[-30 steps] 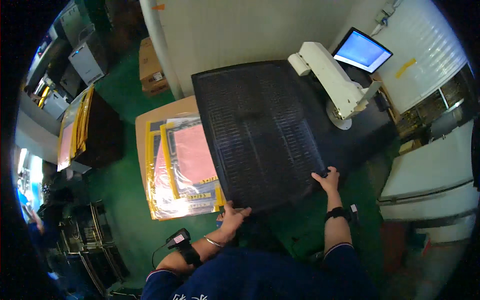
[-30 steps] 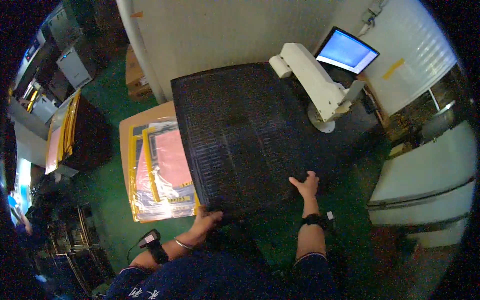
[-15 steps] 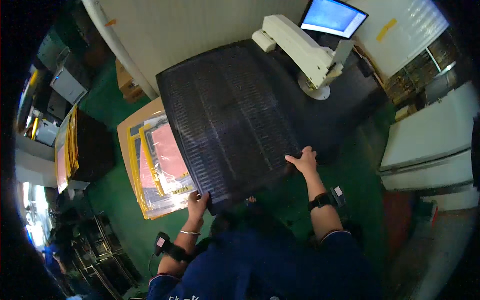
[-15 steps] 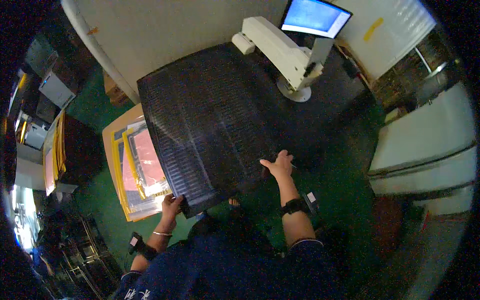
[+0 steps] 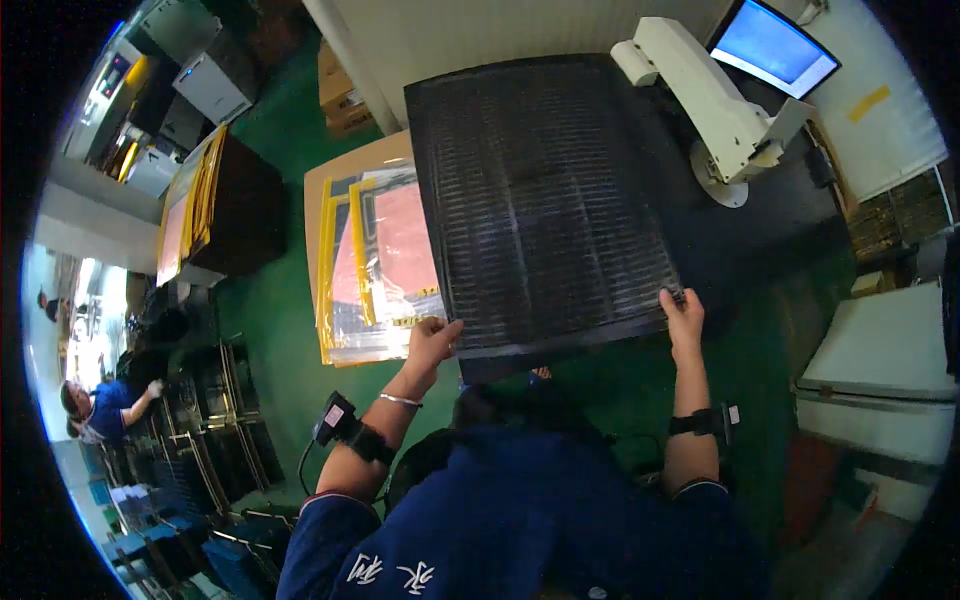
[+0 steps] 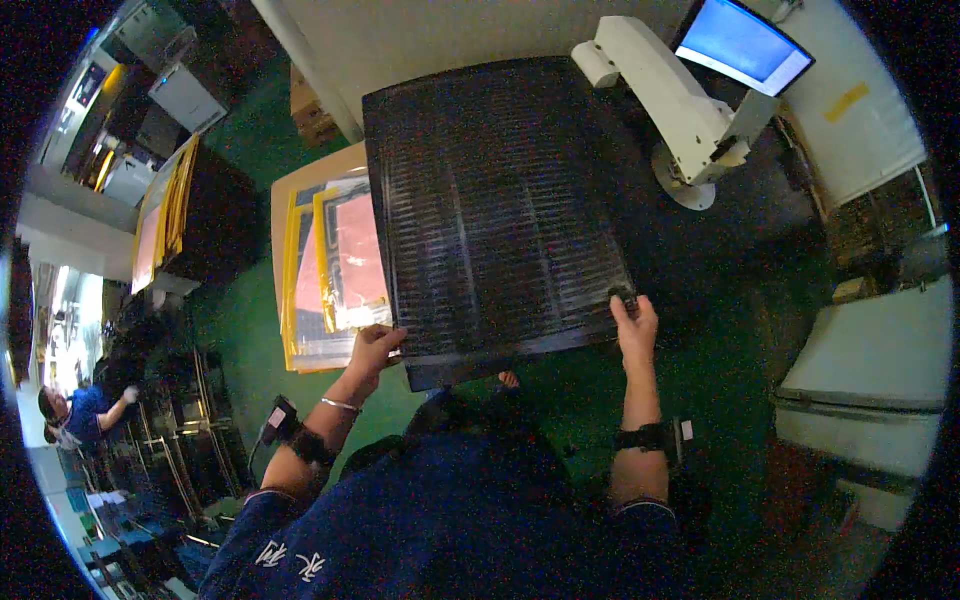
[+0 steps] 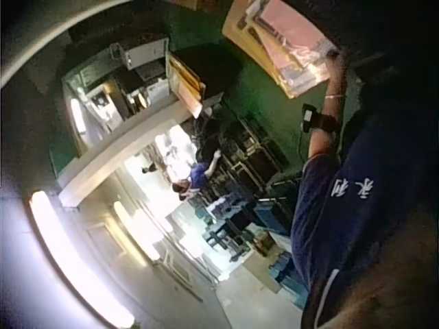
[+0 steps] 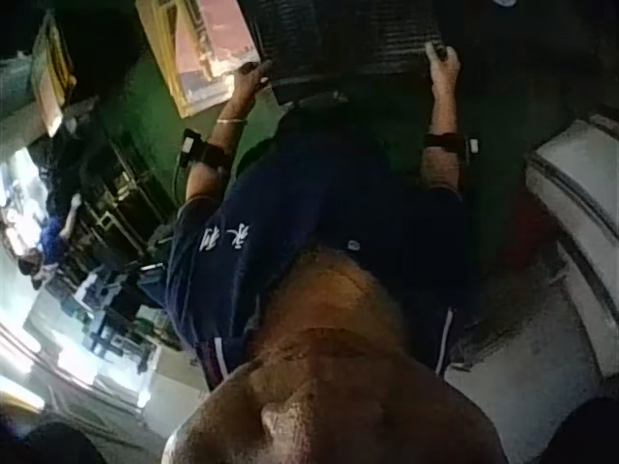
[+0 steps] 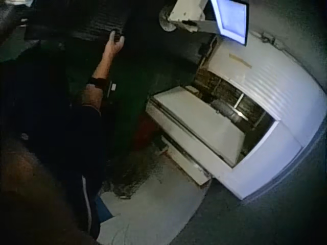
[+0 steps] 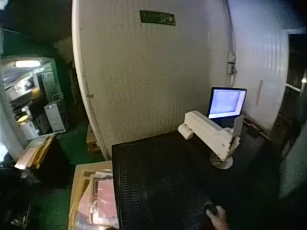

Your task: Sorting printed circuit film sheets into folders and inspecting them at a light station.

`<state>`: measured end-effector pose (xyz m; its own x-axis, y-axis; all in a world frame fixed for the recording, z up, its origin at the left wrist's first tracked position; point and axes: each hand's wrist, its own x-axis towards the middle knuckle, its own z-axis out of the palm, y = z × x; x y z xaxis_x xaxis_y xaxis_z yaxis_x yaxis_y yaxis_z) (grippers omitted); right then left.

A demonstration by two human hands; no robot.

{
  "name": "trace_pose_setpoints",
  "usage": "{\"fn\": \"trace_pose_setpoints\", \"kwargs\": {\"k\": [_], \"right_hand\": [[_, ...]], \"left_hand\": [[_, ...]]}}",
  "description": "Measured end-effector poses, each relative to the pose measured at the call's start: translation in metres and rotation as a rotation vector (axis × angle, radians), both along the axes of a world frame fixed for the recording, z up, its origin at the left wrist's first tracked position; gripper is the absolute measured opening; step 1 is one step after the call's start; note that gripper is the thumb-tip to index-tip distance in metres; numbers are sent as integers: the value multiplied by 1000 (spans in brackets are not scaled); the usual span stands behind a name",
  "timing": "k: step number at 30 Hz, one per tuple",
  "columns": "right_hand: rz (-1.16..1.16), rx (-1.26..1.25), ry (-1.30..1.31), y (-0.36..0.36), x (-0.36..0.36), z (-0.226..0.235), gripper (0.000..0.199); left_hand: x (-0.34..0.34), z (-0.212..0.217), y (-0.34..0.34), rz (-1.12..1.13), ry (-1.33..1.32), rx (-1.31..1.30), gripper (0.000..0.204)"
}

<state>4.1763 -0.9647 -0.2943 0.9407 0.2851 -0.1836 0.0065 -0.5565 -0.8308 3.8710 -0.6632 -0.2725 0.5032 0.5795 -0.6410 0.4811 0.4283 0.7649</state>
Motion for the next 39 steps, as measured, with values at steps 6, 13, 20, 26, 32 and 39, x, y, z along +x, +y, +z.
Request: {"fn": "trace_pose_setpoints", "kwargs": {"k": [6,13,20,26,32,39], "right_hand": [[-169,514,643,33,-9,84,26],[-162,653,665,35,20,102,30],[-206,1523,1097,39,16,144,68],[6,1119,1159,86,-46,136,55],[-394,1483,1680,81,-33,77,35],[-570,1632,1855,57,3,158,36]], "left_hand": [[-19,-9,28,-91,-365,8,20],[25,87,59,63,-365,-602,20],[61,128,67,239,-581,-573,23],[84,157,16,-34,-491,-163,31],[80,145,-5,-339,-709,-170,58],[40,16,-45,-934,-205,1217,81]]}}
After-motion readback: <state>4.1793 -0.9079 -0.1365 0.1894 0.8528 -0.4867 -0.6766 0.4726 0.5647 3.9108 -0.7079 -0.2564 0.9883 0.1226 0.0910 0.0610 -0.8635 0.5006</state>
